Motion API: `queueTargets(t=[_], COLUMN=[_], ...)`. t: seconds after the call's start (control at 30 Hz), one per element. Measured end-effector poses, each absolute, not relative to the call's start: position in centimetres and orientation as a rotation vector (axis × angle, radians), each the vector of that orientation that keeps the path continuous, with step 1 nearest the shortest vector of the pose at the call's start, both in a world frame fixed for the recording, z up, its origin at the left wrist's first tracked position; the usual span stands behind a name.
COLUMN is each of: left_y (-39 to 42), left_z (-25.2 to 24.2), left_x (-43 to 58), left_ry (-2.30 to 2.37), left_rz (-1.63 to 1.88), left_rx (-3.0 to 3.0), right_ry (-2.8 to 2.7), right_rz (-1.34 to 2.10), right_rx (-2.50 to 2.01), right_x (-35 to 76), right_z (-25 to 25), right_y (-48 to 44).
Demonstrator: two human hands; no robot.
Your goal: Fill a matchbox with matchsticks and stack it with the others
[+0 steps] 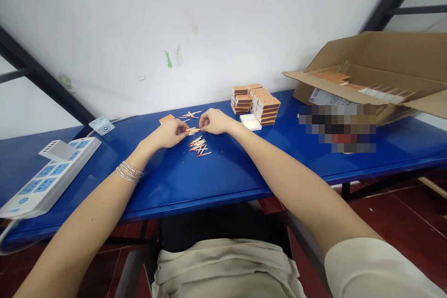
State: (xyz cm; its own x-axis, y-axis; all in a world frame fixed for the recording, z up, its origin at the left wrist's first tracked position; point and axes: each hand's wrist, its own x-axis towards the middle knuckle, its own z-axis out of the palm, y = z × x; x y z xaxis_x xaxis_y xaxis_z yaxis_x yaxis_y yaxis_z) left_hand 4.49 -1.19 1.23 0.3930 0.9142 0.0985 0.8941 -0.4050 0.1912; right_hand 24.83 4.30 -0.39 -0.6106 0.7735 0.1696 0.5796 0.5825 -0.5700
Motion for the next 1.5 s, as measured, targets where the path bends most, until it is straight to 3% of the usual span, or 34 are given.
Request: queueTargets(t=[0.33,0.7,0.93,1.17,1.5], left_y=[-1.2,-1.2,-1.1,-1.1,-1.1], left_z=[1.3,1.4,1.2,1.2,1.4], left_x=[4.5,4.5,4.4,4.4,4.4], left_ry=[1.623,1.671,1.647,1.646,1.622], left_rz=[0.303,0.284,0.296,0.316,0.294], left_rx=[2.519,2.509,2.524,2.497,2.527], right_ry=[-2.411,-2.540,-2.373,-2.407,-2.561], right_rz=[0.539,0.924,0.525,0.480,0.875], right_rx=[-1.063,-0.952,-1.116,-1.171,-0.901], right_x=[23.5,25.0,24.2,24.6,24.6], right_z=[-2.2,0.1,-1.4,-0.7,0.6], right_y=[4.8,4.1,4.6,4.8,3.4])
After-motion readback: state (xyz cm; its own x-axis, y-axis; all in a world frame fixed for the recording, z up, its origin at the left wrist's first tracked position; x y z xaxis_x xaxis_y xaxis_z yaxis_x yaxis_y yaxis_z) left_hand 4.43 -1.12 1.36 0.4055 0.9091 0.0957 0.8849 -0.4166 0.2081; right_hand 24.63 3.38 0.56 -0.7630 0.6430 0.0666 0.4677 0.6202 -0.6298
